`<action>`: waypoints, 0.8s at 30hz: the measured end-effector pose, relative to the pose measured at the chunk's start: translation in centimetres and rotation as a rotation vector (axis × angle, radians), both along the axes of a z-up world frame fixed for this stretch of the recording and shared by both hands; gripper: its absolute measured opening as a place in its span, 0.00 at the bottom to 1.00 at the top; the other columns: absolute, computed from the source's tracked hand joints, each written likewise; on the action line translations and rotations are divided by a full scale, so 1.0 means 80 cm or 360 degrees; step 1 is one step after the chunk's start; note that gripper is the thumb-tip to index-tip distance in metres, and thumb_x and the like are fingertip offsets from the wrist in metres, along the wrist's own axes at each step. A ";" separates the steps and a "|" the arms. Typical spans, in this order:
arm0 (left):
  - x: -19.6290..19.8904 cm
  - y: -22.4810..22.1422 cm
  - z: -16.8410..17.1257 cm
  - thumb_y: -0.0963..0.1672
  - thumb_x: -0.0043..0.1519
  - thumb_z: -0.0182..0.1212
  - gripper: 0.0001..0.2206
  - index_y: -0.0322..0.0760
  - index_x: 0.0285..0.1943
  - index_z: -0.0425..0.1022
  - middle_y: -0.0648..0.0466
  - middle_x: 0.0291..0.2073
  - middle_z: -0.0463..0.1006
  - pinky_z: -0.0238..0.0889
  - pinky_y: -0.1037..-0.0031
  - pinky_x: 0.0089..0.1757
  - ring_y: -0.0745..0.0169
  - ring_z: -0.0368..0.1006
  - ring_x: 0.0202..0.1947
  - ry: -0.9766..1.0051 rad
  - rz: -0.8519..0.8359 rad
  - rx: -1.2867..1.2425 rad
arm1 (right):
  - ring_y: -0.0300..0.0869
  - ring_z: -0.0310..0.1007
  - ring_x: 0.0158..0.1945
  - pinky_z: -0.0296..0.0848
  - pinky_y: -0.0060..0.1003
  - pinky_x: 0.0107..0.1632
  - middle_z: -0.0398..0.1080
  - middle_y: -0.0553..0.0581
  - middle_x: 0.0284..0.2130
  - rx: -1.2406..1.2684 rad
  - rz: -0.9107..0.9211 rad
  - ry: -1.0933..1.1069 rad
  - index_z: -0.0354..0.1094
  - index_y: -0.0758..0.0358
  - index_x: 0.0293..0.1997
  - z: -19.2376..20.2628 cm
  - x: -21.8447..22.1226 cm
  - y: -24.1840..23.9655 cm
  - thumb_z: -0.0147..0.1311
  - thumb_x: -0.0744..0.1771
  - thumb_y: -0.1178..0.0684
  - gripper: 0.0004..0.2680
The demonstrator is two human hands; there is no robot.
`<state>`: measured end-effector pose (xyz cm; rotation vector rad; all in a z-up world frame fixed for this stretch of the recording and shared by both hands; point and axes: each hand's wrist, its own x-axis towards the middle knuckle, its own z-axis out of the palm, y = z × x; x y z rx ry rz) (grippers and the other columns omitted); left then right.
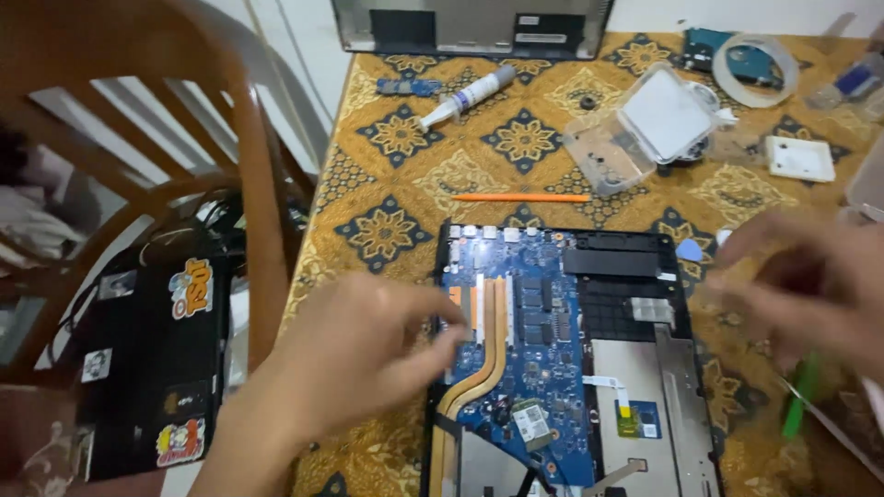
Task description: Reinstalling a cooling fan and connecting internal ribbon cables during a laptop repair.
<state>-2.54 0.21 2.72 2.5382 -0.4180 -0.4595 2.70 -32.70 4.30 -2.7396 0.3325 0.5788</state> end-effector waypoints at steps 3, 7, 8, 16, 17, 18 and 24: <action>-0.040 0.008 -0.010 0.51 0.62 0.59 0.11 0.54 0.46 0.87 0.64 0.30 0.89 0.78 0.70 0.33 0.68 0.85 0.26 -0.0107 -0.0209 -0.0060 | 0.26 0.83 0.20 0.83 0.17 0.29 0.87 0.40 0.17 -0.0186 0.0544 0.0629 0.87 0.32 0.37 0.021 -0.021 0.065 0.69 0.64 0.38 0.04; -0.083 0.010 -0.035 0.51 0.62 0.62 0.10 0.55 0.47 0.85 0.66 0.37 0.88 0.72 0.62 0.33 0.66 0.84 0.38 -0.0007 -0.0080 -0.0105 | 0.17 0.85 0.30 0.85 0.10 0.35 0.87 0.25 0.33 0.0045 0.1055 0.0974 0.77 0.21 0.51 -0.002 -0.039 0.093 0.64 0.64 0.31 0.12; -0.092 0.010 -0.048 0.51 0.61 0.62 0.09 0.56 0.47 0.83 0.64 0.33 0.82 0.69 0.60 0.28 0.60 0.81 0.32 -0.0308 0.0015 -0.0153 | 0.23 0.85 0.31 0.83 0.16 0.36 0.87 0.32 0.32 0.0214 0.1019 0.1080 0.78 0.28 0.51 -0.003 -0.042 0.099 0.64 0.65 0.34 0.11; -0.093 -0.002 -0.063 0.43 0.62 0.65 0.04 0.40 0.42 0.79 0.54 0.33 0.76 0.66 0.65 0.33 0.55 0.74 0.32 -0.0849 -0.0013 -0.0398 | 0.28 0.81 0.27 0.80 0.24 0.35 0.85 0.35 0.26 0.0321 0.1188 0.0720 0.76 0.29 0.49 -0.047 -0.049 0.100 0.65 0.66 0.41 0.08; -0.089 -0.003 -0.066 0.43 0.61 0.68 0.04 0.39 0.41 0.81 0.54 0.34 0.78 0.66 0.64 0.33 0.55 0.74 0.32 -0.0878 -0.0092 -0.0323 | 0.28 0.81 0.26 0.79 0.24 0.34 0.85 0.35 0.25 0.0310 0.1159 0.0683 0.77 0.30 0.48 -0.046 -0.048 0.100 0.65 0.66 0.40 0.08; -0.085 -0.005 -0.070 0.43 0.60 0.71 0.04 0.38 0.39 0.83 0.53 0.34 0.79 0.66 0.63 0.32 0.54 0.74 0.32 -0.0905 -0.0170 -0.0247 | 0.27 0.80 0.26 0.77 0.24 0.34 0.85 0.35 0.24 0.0300 0.1130 0.0645 0.78 0.31 0.46 -0.046 -0.048 0.100 0.66 0.65 0.40 0.07; -0.073 -0.010 -0.079 0.43 0.57 0.72 0.09 0.42 0.26 0.77 0.56 0.23 0.72 0.58 0.60 0.24 0.50 0.69 0.23 -0.1154 -0.0378 0.0046 | 0.30 0.81 0.25 0.78 0.25 0.33 0.85 0.39 0.24 0.0322 0.1115 0.0678 0.77 0.35 0.47 -0.033 -0.044 0.111 0.64 0.66 0.40 0.07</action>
